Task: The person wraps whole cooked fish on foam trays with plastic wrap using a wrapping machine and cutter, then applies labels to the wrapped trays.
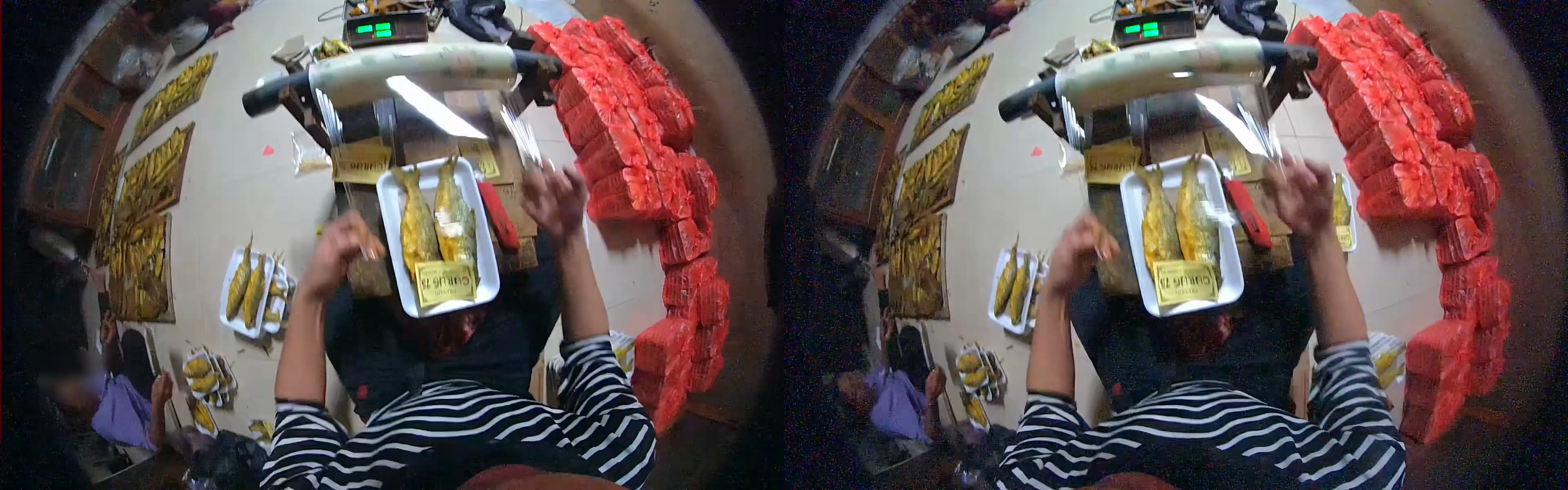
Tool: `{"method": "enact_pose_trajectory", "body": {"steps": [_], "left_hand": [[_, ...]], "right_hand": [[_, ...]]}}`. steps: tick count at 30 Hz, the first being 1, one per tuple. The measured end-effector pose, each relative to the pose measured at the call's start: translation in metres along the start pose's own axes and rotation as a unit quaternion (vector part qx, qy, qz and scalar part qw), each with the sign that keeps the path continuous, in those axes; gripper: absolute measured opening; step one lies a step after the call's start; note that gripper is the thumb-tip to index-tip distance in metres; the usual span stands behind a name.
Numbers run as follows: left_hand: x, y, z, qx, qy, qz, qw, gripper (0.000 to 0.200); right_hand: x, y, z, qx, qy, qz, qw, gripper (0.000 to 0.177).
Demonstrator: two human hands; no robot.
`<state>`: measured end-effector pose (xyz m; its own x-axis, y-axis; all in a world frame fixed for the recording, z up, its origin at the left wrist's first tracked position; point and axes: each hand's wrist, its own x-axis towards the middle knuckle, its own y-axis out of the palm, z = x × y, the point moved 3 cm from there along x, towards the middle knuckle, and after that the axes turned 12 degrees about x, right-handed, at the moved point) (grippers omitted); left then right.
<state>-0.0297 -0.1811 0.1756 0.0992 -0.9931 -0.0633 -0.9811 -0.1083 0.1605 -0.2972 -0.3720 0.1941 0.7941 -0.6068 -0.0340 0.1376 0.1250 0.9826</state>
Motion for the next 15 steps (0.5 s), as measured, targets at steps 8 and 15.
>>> {"method": "enact_pose_trajectory", "body": {"steps": [8,15], "left_hand": [[-0.164,0.075,0.084,0.144,-0.119,-0.428,0.884,0.011],[-0.085,0.106,0.104,0.079,-0.118,-0.347,0.927,0.019]], "right_hand": [[-0.161,-0.082,-0.066,-0.546,0.080,-0.078,0.830,0.039],[-0.140,-0.102,-0.082,-0.345,0.048,-0.217,0.912,0.036]]}}
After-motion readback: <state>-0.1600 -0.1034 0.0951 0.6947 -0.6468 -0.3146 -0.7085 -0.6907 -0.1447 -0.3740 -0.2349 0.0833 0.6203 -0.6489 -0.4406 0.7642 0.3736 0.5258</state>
